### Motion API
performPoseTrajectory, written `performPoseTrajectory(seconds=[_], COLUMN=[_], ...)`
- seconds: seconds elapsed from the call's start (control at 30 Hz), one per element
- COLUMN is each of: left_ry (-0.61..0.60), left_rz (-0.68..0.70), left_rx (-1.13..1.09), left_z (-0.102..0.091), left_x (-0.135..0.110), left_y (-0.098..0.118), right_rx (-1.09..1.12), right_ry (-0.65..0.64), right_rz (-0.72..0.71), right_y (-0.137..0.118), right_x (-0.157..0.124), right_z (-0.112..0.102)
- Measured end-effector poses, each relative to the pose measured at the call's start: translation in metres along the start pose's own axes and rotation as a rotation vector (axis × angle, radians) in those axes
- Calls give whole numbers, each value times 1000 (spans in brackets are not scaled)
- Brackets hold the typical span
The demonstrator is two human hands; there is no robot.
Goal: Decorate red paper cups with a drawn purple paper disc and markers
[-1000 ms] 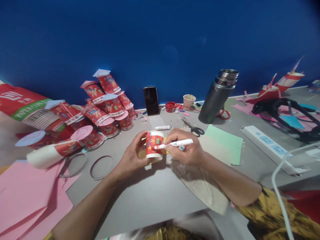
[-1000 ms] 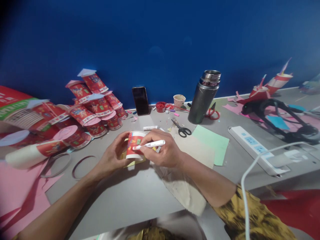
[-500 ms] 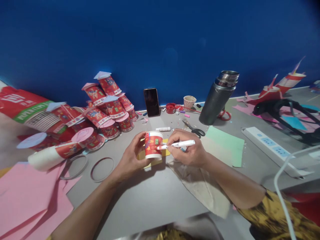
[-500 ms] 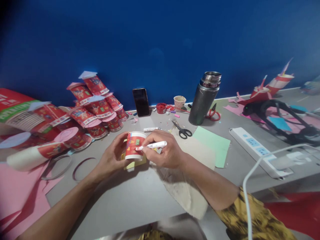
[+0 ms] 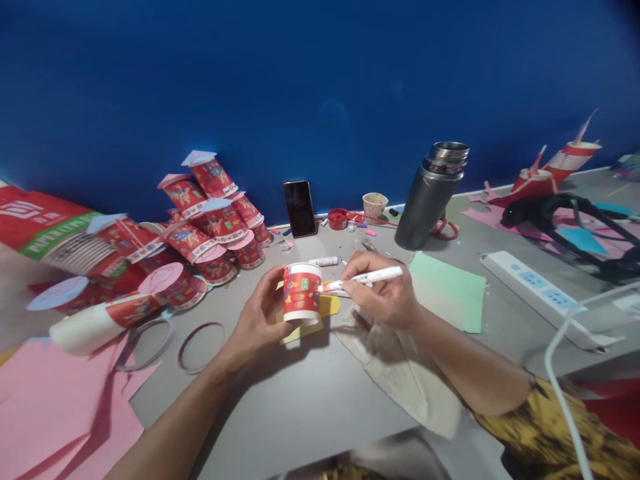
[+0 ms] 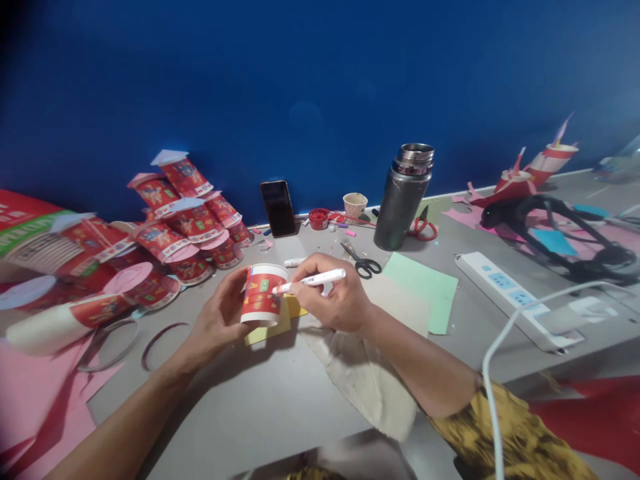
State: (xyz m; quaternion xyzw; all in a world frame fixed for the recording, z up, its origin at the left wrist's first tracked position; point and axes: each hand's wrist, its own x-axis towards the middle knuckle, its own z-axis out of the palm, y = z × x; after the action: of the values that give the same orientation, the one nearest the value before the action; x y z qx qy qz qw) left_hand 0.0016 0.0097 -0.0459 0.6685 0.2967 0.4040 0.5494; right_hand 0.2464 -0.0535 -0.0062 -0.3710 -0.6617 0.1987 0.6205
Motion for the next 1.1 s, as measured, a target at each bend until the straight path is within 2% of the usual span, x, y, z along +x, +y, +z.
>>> performPoseTrajectory(seconds=[0.1,0.3,0.47,0.63,1.1], left_ry=[-2,-30,-6,8,2], left_rz=[-7,7,24,14,46], left_rx=[-8,-12,68,115,44], left_z=[2,5,2,4,2], left_x=[0,0,0,-1,-1], left_y=[4,3,-6,-4,-8], right_rx=[28,17,-56,-85,-108], right_ry=[27,-5,-60,-92,-114], right_rz=[13,-49,-149,-243,-246], right_y=[0,1,-2,0,2], right_x=[0,-1,-2,-3,0], right_z=[-1,2,7,12,6])
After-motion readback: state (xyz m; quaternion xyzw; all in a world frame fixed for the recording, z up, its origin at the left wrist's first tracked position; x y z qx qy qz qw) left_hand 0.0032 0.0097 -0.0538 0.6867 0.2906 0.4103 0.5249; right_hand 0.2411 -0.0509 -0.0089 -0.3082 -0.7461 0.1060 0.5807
